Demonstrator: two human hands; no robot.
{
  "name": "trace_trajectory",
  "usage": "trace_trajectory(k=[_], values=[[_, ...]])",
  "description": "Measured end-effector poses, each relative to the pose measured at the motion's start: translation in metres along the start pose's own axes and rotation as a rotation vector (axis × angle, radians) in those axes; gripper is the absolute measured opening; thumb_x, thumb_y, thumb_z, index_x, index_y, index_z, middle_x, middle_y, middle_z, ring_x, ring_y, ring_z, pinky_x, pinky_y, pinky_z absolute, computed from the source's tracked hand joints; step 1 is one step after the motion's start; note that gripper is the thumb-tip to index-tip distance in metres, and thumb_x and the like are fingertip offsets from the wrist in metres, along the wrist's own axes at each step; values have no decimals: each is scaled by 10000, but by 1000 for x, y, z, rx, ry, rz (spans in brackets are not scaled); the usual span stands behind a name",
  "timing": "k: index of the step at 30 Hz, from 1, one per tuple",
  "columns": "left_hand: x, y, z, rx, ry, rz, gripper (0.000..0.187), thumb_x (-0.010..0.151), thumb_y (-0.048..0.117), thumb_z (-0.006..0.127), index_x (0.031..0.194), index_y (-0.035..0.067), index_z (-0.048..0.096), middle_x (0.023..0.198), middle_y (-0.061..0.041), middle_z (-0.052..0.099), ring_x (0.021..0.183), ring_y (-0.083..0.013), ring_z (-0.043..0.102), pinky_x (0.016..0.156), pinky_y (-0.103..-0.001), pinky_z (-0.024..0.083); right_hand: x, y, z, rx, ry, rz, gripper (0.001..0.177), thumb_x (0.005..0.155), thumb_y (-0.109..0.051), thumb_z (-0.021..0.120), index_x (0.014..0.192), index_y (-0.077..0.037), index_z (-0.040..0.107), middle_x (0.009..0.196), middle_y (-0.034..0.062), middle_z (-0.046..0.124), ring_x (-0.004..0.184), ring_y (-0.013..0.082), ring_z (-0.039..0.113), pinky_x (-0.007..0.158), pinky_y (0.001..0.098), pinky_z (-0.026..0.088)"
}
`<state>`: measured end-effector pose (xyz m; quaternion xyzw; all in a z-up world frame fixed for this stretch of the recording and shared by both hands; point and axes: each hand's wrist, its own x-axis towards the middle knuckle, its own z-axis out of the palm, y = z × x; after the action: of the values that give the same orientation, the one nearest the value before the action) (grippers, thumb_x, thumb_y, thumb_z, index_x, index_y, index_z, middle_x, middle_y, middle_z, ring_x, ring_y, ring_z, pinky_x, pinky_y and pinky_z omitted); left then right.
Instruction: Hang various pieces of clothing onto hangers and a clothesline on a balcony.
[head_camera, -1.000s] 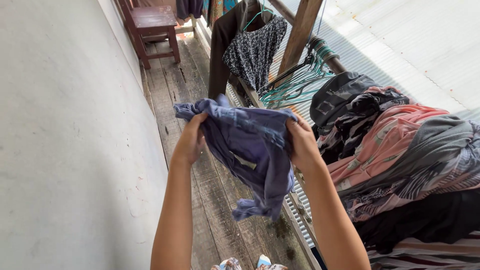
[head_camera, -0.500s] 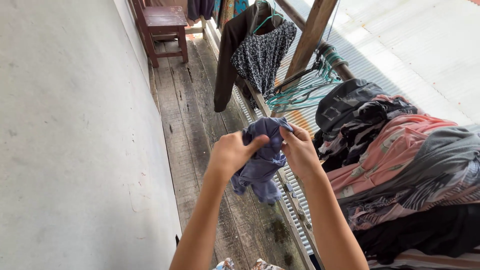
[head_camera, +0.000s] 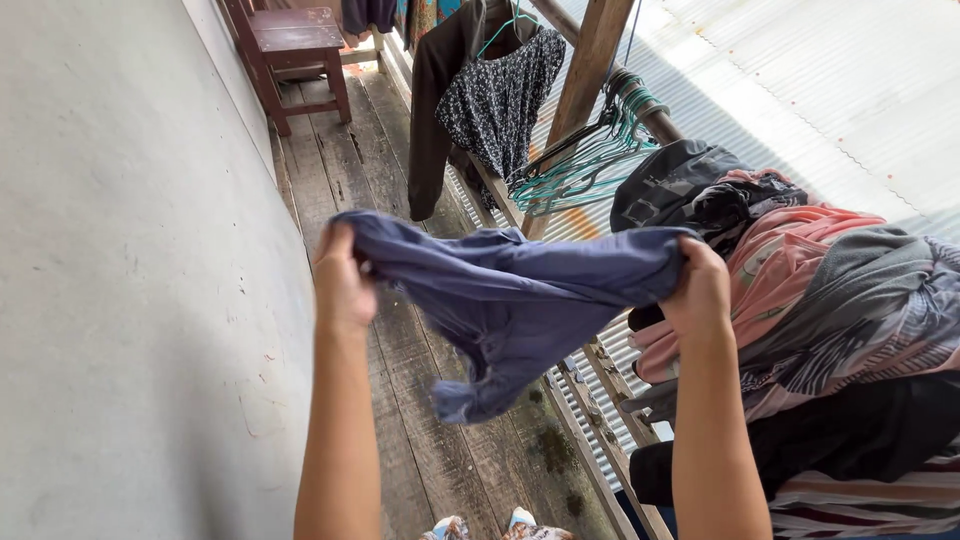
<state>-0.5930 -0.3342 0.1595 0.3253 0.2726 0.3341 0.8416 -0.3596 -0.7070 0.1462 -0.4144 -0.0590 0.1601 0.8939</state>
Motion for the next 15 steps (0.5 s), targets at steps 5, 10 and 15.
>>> trace_trajectory(k=[5,10,15], values=[[-15,-26,52,-29,-256,-87,267,1036,329,531,1191,148,650,1089,-41,704,1034,-220,646,1006,-424,510,-20,41,48,-1115,-203,143,474,929,-293,681,1264,28,585,1207,210,646,1069,330,648,925,472,558],[-13,-74,70,-241,-470,-141,241,1061,249,550,1240,114,641,1085,-18,708,986,-168,661,944,-366,560,-17,115,70,-2042,-299,-732,1133,579,-558,887,1497,-4,522,1505,284,416,1392,420,456,974,564,455],[-12,-49,57,-207,-590,-183,178,1056,219,519,1173,155,637,923,18,693,810,-120,649,759,-302,569,21,186,11,-613,-300,304,301,1067,-292,599,1206,-39,683,1105,65,680,986,182,617,844,376,530]])
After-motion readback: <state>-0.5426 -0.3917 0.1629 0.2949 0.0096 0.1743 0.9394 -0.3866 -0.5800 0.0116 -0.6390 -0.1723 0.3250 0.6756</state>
